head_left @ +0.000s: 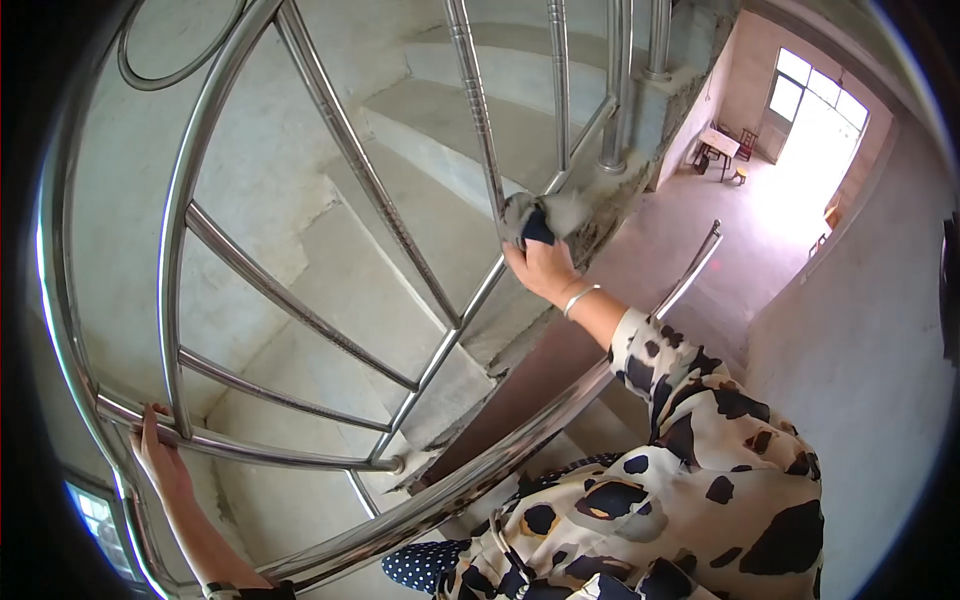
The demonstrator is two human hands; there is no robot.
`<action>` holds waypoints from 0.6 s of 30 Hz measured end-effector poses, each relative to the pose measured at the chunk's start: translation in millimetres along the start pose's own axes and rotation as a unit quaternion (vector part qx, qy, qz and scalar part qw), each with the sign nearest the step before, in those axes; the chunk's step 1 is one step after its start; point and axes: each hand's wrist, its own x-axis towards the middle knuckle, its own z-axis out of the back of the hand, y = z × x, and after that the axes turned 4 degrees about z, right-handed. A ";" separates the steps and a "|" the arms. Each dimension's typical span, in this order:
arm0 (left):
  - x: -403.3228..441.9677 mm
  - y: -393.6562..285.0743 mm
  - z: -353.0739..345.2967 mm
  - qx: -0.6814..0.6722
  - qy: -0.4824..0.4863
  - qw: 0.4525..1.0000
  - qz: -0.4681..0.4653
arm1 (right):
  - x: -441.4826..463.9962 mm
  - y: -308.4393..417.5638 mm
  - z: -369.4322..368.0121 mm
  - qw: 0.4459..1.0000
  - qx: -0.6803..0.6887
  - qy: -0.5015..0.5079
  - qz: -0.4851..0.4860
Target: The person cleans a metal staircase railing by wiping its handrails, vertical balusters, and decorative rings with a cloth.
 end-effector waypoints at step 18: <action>-5.4 2.5 -13.1 0.003 -0.037 0.999 -0.037 | 198.5 -42.3 139.1 0.971 -0.023 -0.233 -0.042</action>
